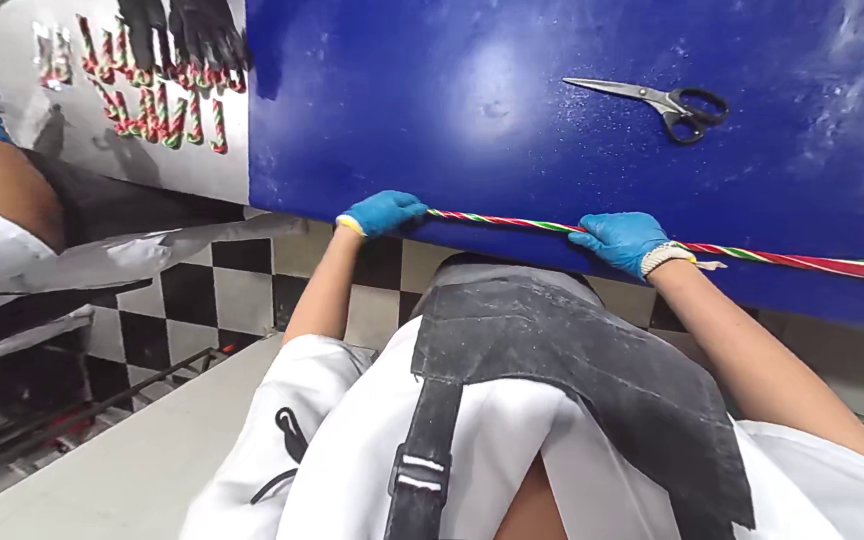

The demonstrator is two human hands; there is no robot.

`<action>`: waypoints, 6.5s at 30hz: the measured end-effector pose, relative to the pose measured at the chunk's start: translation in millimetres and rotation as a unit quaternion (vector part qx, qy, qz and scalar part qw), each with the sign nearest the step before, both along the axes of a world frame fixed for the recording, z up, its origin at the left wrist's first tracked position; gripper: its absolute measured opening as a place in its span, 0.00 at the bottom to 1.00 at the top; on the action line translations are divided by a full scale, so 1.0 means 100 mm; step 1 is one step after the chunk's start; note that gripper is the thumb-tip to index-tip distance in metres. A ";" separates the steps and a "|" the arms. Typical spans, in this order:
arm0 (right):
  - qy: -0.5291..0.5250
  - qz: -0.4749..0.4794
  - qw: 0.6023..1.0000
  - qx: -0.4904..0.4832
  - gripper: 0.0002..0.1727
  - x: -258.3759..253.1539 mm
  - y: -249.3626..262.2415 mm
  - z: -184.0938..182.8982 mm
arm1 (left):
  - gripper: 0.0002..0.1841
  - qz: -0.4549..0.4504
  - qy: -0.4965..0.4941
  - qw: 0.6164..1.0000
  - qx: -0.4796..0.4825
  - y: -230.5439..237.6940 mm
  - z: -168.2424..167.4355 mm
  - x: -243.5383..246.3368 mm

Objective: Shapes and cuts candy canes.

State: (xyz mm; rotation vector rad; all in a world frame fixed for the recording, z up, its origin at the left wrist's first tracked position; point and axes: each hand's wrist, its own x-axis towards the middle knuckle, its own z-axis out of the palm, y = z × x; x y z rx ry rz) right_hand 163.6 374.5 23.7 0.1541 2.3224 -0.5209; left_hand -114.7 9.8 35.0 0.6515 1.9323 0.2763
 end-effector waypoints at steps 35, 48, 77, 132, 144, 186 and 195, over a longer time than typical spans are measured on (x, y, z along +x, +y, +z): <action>0.087 -0.066 0.991 0.080 0.32 -0.14 0.02 0.12 | 0.53 0.180 0.448 0.875 -0.037 0.94 -0.62 -0.76; 0.158 -0.235 0.942 0.182 0.22 -0.39 1.20 0.00 | 0.47 0.224 0.451 0.852 -0.140 -0.11 -0.57 0.44; 0.035 -0.304 0.902 -0.303 0.20 -0.15 -1.05 0.10 | 0.41 0.172 0.432 0.885 0.030 0.13 -0.71 -1.57; -0.174 -0.432 0.807 -0.364 0.32 1.04 -1.73 0.37 | 0.19 -0.257 0.259 0.870 0.332 1.23 -0.50 0.56; -0.041 -0.484 0.769 -0.416 0.18 0.47 -1.33 -0.11 | 0.16 -0.220 0.297 0.887 0.278 1.37 -0.43 0.50; 0.276 -0.214 0.906 0.240 0.54 -0.10 -0.69 -0.53 | 0.16 -0.026 0.336 0.928 0.158 0.33 -0.34 -0.49; 0.306 -0.119 0.931 0.161 0.59 -1.42 -1.23 -0.55 | 0.34 0.075 0.354 0.918 0.160 0.27 -0.05 -0.38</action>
